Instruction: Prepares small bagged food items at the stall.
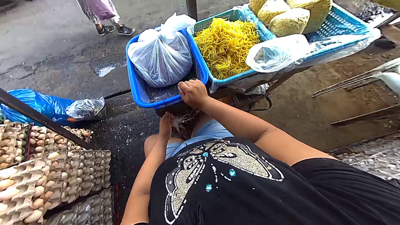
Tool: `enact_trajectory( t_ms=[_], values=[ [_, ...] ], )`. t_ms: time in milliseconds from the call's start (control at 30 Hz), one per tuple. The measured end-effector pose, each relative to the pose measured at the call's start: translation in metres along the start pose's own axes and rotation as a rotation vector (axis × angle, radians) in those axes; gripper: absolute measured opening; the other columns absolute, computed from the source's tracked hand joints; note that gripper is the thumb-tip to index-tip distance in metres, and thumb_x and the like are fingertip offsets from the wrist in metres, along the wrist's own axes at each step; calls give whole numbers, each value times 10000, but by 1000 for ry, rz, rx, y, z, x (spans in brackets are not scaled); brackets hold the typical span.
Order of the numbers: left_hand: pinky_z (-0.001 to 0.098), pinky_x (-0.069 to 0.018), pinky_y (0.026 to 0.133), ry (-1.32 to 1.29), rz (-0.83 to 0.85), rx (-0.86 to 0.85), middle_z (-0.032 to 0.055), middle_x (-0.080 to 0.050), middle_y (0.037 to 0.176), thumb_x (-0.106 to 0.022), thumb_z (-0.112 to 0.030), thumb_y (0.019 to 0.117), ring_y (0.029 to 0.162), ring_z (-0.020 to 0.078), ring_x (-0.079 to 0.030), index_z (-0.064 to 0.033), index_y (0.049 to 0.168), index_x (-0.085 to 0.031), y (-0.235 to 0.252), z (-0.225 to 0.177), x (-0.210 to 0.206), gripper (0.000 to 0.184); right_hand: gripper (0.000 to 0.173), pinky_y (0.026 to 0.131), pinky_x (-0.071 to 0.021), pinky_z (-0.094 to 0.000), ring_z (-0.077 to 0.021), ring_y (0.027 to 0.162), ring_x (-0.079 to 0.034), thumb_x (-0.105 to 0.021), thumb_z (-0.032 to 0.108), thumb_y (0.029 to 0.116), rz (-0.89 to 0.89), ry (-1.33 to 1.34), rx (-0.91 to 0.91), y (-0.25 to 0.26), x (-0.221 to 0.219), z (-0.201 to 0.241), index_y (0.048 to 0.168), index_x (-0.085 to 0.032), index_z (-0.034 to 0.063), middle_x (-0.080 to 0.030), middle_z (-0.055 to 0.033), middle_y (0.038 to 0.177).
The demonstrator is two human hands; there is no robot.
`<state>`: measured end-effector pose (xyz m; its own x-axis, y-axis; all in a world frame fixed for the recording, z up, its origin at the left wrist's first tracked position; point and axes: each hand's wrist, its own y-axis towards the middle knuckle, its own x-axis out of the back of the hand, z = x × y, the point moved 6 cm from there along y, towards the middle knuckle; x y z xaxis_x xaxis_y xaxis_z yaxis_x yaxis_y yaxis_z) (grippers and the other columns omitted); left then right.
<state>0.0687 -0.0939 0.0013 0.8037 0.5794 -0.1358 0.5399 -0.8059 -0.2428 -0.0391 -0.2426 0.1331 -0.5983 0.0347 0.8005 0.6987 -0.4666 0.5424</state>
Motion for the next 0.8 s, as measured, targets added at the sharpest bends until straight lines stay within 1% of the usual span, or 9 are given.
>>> enact_trajectory(
  t_ms=[67,167,267,400,467,533,633,700,800],
  values=[
    [269,-558,770,17,-34,-13,-53,-587,684,-250,-183,1128,707,67,-627,-97,825,-534,-6,-15,-7,424,332,661,-501,-437,-286,767,-688,-432,215,1027,5,7,0,1,1,0,1010,-725,60,-698,-102,792],
    [307,-558,791,89,-21,-3,-33,-599,707,-293,-213,1122,722,88,-627,-77,827,-558,-13,-19,-15,420,332,678,-498,-448,-293,793,-687,-419,219,1035,38,32,-11,-2,0,0,994,-708,61,-693,-106,802],
    [299,-546,768,146,-27,45,-23,-584,714,-308,-237,1129,713,85,-610,-67,843,-558,-15,-22,-21,416,330,675,-490,-439,-284,781,-680,-420,219,1036,25,36,-8,0,0,0,965,-703,63,-681,-100,784],
    [303,-536,770,252,134,41,-26,-598,746,-305,-282,1121,742,81,-608,-77,856,-575,-14,-15,-28,430,318,675,-485,-437,-286,784,-679,-428,220,1039,35,33,-2,0,-1,0,961,-693,62,-679,-101,783],
    [316,-541,767,286,164,58,-23,-591,733,-285,-311,1122,734,91,-607,-85,832,-565,-16,-4,-24,463,321,682,-488,-438,-287,791,-681,-424,223,1042,51,32,-6,0,-2,0,967,-692,63,-680,-100,788],
    [315,-548,763,343,154,101,-8,-575,708,-275,-265,1129,708,101,-606,-43,814,-564,-24,9,-16,481,331,691,-485,-439,-289,798,-678,-411,231,1046,67,37,-11,1,-3,-1,969,-687,63,-678,-101,792],
    [307,-553,788,391,87,171,8,-562,713,-268,-178,1126,714,97,-608,17,841,-565,-40,28,0,455,338,698,-489,-449,-294,811,-684,-412,235,1047,76,57,-14,3,-1,-3,962,-686,56,-681,-112,799],
    [285,-555,770,339,31,175,-22,-558,683,-268,-167,1123,685,74,-606,-17,826,-541,-52,29,6,430,336,717,-495,-459,-304,842,-690,-414,235,1049,113,78,-27,3,-1,-3,977,-683,48,-691,-123,829],
    [263,-559,733,261,-32,113,-63,-565,642,-273,-136,1109,646,50,-609,-67,795,-530,-70,10,6,412,336,715,-495,-461,-310,852,-694,-416,229,1049,104,92,-17,2,1,-2,972,-686,44,-697,-125,837]
  ],
)
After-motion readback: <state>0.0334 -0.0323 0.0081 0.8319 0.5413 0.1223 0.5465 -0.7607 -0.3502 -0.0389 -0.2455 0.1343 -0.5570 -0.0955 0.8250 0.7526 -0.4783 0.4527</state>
